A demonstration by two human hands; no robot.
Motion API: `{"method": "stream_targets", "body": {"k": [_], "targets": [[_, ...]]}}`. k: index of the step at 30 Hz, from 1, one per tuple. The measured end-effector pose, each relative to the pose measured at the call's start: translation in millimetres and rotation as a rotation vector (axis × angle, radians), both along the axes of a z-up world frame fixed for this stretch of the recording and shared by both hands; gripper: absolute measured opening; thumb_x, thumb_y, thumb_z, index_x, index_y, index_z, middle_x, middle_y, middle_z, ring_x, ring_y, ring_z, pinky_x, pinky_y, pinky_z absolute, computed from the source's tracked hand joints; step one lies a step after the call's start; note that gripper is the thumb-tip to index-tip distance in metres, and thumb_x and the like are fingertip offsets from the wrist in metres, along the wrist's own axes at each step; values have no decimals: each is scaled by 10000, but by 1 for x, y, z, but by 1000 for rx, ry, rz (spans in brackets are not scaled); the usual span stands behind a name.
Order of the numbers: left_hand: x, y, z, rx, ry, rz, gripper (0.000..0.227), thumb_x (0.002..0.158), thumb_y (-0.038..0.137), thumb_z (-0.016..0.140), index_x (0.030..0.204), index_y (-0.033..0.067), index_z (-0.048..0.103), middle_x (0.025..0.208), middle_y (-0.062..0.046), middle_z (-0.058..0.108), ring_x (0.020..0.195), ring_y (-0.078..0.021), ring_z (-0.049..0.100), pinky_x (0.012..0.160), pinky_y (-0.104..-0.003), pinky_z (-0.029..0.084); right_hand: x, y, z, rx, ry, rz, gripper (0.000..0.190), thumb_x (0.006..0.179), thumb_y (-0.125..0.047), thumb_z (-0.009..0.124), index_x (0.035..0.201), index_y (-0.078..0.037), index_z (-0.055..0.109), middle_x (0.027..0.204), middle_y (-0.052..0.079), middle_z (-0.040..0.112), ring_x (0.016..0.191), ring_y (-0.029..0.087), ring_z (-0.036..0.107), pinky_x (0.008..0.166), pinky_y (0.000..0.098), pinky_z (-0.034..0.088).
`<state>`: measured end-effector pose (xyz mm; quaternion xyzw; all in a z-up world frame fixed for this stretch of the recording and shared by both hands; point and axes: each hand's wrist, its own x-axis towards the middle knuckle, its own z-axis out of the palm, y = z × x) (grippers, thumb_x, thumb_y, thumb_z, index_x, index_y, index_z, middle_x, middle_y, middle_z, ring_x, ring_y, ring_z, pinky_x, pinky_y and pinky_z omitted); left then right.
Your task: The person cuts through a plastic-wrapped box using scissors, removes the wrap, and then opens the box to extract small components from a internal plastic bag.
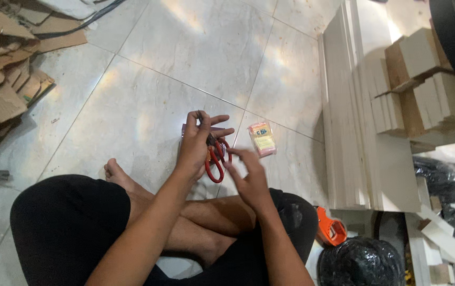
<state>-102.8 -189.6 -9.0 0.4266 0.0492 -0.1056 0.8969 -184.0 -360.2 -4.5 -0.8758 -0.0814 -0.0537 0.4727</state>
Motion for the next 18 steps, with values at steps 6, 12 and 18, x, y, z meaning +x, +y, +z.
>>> {"method": "stream_targets", "body": {"k": [6, 12, 18], "targets": [[-10, -6, 13, -13, 25, -5, 299, 1141, 499, 624, 1249, 252, 495, 1196, -83, 804, 1152, -260, 824, 928, -267, 530, -1, 15, -19, 173, 254, 19, 461, 996, -167, 870, 1430, -88, 740, 1115, 137, 849, 1044, 280, 804, 916, 462, 656], [8, 32, 18, 835, -306, -426, 705, 1160, 631, 488, 1662, 137, 498, 1642, -274, 594, 1604, -498, 465, 1336, -653, 298, -7, -30, -48, 710, 472, -85, 134, 1047, -153, 791, 1037, -61, 695, 774, 56, 607, 654, 186, 661, 546, 262, 527], [12, 34, -35, 1657, -582, -577, 829, 993, 443, 832, 1712, 221, 484, 1783, -145, 469, 1696, -458, 314, 1355, -769, 88, -50, -21, -9, 874, 1004, -72, 920, 948, -1022, 372, 1158, -160, 613, 874, -28, 450, 763, 154, 548, 623, 276, 369]]}}
